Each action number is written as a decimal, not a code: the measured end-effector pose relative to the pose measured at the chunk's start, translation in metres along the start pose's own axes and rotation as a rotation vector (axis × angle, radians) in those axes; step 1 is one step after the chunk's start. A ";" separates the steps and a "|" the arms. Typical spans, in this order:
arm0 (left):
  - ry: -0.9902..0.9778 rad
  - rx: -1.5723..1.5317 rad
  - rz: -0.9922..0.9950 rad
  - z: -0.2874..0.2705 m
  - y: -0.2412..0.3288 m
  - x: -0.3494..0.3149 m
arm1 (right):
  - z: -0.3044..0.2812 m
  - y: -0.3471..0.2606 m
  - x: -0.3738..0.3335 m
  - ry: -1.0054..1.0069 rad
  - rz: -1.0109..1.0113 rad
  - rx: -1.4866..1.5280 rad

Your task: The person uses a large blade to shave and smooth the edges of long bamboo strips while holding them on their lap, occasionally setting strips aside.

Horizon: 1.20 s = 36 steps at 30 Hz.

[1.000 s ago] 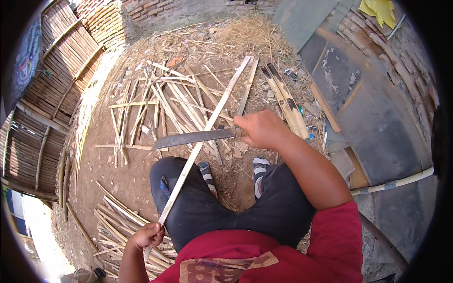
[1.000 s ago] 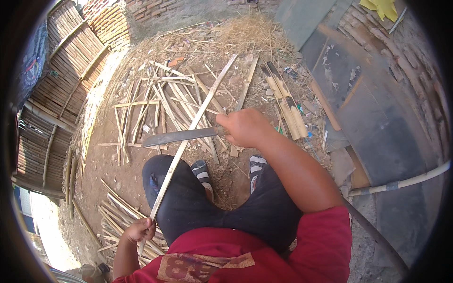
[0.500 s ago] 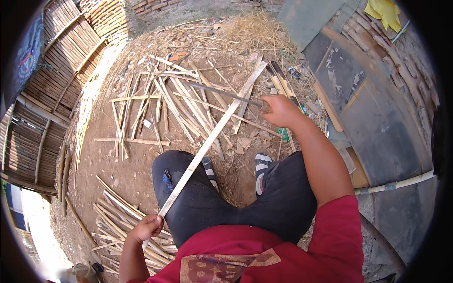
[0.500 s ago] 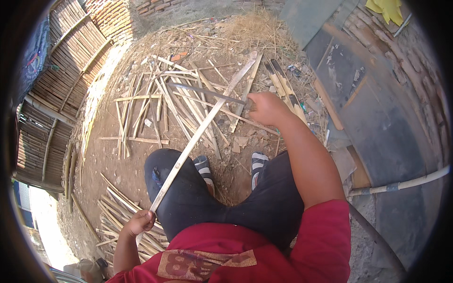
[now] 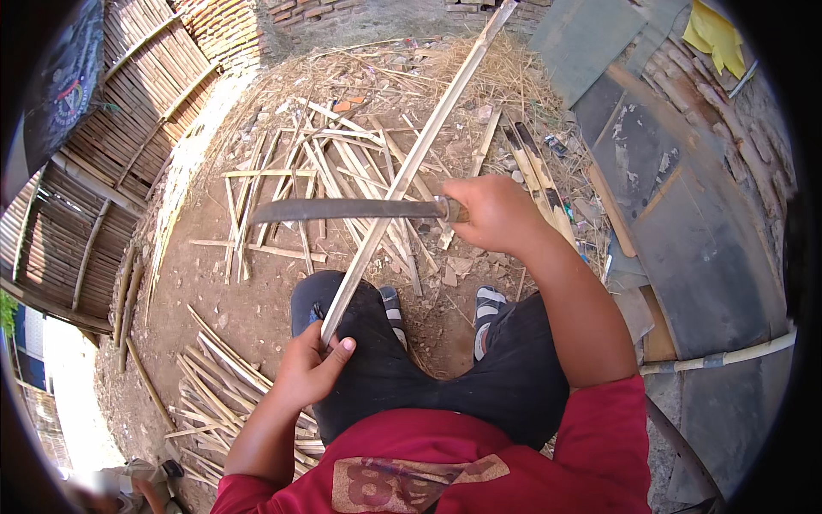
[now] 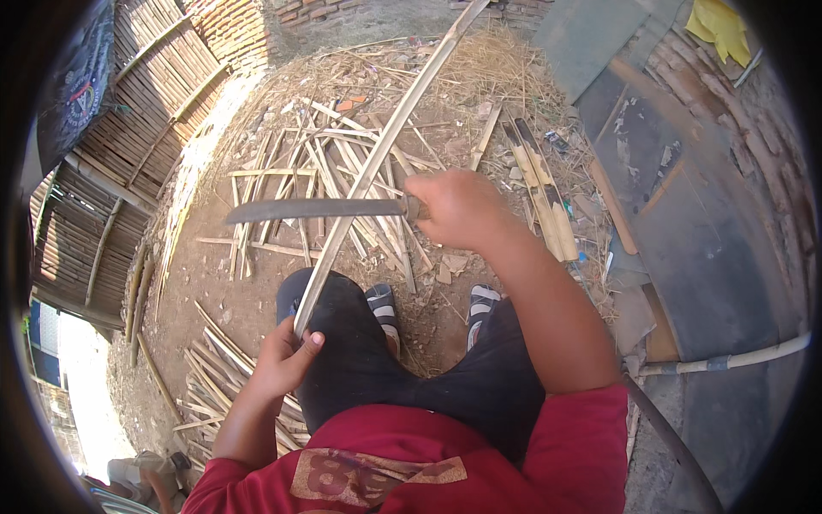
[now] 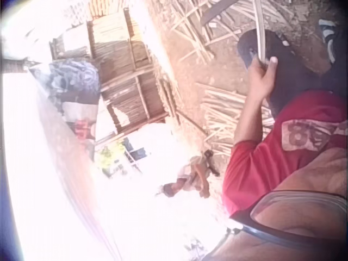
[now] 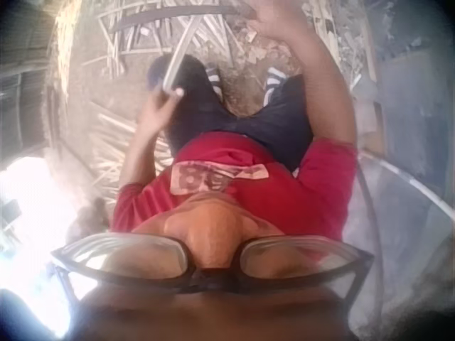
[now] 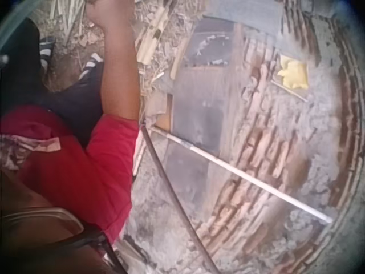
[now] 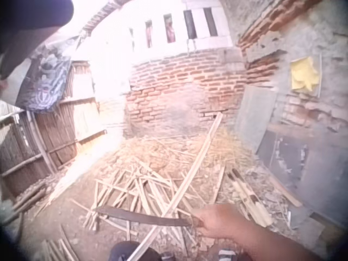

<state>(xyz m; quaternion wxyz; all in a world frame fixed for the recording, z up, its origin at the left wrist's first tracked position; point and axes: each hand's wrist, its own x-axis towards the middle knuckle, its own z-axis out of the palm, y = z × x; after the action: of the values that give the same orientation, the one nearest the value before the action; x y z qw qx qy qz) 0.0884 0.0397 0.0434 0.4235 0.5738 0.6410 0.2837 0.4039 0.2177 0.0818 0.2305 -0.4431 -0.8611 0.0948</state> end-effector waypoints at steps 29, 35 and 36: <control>0.206 0.578 0.304 0.055 0.068 0.063 | 0.021 0.013 -0.020 -0.007 0.105 0.016; 0.242 0.535 0.291 0.042 0.049 0.070 | 0.024 -0.004 -0.020 0.006 0.109 -0.075; 0.263 0.558 0.298 0.039 0.050 0.071 | 0.026 0.004 -0.018 0.043 0.046 -0.030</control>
<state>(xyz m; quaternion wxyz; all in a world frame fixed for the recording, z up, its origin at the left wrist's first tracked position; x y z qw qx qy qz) 0.1488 0.1133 0.0519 0.1176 0.7135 0.6522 0.2276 0.4031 0.2064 0.0525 0.2403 -0.4681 -0.8468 0.0777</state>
